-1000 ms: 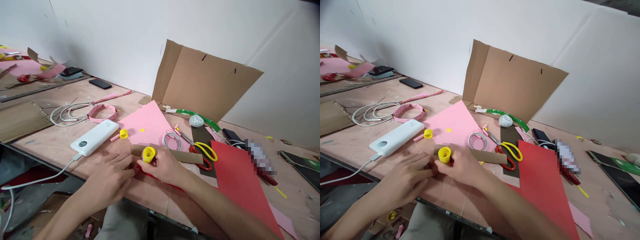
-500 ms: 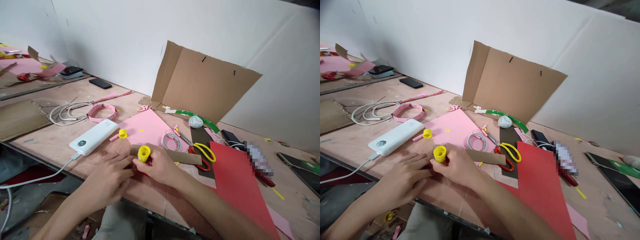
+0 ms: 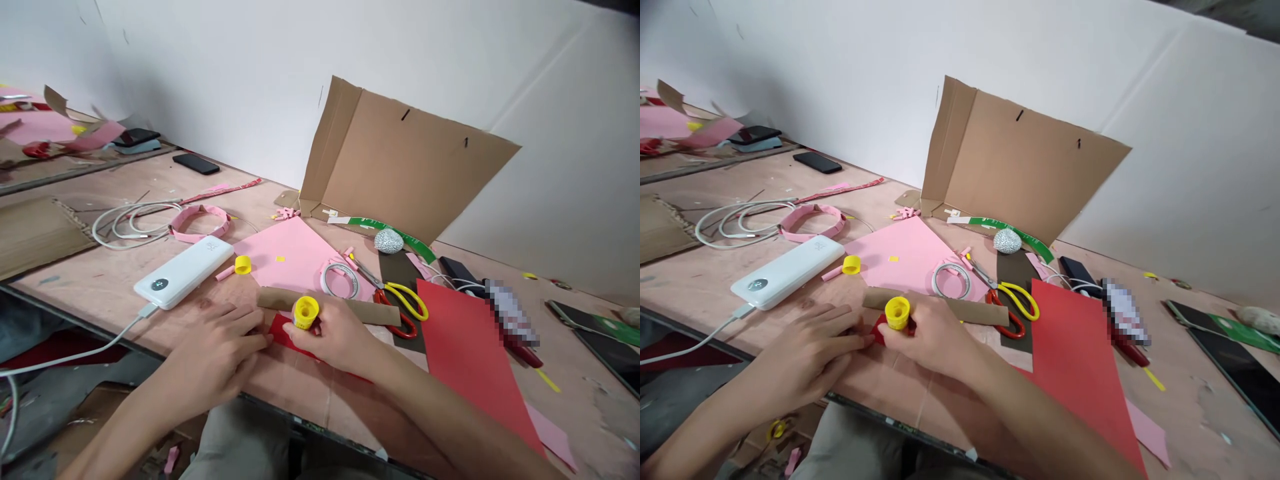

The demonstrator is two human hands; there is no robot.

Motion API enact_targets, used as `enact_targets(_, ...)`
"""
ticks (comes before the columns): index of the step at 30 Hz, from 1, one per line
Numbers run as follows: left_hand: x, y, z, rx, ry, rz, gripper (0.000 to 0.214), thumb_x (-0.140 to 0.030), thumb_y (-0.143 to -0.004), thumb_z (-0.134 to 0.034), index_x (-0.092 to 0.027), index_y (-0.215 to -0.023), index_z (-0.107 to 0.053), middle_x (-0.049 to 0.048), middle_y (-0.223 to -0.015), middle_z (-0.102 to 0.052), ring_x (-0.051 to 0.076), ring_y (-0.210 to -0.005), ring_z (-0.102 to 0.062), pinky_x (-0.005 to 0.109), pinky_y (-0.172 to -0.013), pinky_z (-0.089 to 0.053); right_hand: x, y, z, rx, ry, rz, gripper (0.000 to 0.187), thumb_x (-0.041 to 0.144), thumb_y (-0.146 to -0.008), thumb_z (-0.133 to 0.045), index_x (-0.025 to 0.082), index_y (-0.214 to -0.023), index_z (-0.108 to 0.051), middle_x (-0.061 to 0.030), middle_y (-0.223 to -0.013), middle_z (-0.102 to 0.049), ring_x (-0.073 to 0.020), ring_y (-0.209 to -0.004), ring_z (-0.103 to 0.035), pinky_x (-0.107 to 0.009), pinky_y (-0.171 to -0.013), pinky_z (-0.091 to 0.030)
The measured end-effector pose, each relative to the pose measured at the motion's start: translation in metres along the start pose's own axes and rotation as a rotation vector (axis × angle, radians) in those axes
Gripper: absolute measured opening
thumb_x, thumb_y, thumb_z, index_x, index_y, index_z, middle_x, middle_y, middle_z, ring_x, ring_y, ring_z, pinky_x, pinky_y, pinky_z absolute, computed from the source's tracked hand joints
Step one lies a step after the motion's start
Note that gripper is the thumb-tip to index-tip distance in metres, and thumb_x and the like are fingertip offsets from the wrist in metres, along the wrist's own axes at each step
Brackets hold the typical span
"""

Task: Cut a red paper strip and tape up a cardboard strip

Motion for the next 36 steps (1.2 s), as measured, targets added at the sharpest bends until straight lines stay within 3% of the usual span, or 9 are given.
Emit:
enact_targets(25,0.001,0.0,0.002,-0.066,0.016,-0.041,0.031,-0.013,-0.095,-0.046,-0.024,-0.102,-0.075,0.0057,-0.11,-0.07,0.025,-0.097,-0.064,0.039,-0.085,-0.043,-0.01,0.019,0.016,-0.012,0.046,-0.032,0.019,0.029,-0.087,-0.069,0.021,-0.077,-0.054,0.0062,-0.072,-0.056,-0.0104,-0.064,-0.048,-0.024,-0.061,-0.036)
enact_targets(29,0.002,0.001,0.0,-0.057,0.016,-0.04,0.03,-0.013,-0.095,-0.047,-0.025,-0.103,-0.074,0.0052,-0.11,-0.07,0.025,-0.097,-0.064,0.039,-0.084,-0.041,-0.014,0.024,0.023,-0.045,0.077,-0.068,0.022,0.027,-0.086,-0.068,0.021,-0.073,-0.051,0.0059,-0.067,-0.052,-0.0109,-0.06,-0.044,-0.025,-0.058,-0.032)
enact_targets(34,0.005,0.0,-0.002,-0.043,0.015,-0.027,0.031,-0.015,-0.097,-0.045,-0.025,-0.103,-0.074,0.0054,-0.106,-0.069,0.025,-0.094,-0.063,0.039,-0.083,-0.04,-0.013,0.031,0.025,-0.034,0.064,-0.066,0.021,0.032,-0.087,-0.07,0.022,-0.078,-0.053,0.0049,-0.074,-0.058,-0.0122,-0.066,-0.051,-0.025,-0.063,-0.037)
enact_targets(36,0.006,0.0,-0.003,-0.04,0.008,-0.029,0.032,-0.015,-0.097,-0.044,-0.025,-0.103,-0.073,0.0048,-0.103,-0.068,0.025,-0.091,-0.063,0.039,-0.082,-0.04,-0.013,0.033,0.028,-0.03,0.082,-0.074,0.023,0.029,-0.087,-0.069,0.022,-0.075,-0.052,0.0055,-0.071,-0.055,-0.0115,-0.062,-0.048,-0.025,-0.061,-0.035)
Point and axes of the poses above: each hand's wrist, its own y-axis away from the middle knuckle, its own z-axis out of the back of the hand, x = y × z, the point moved 8 cm from there along -y, towards the middle knuckle
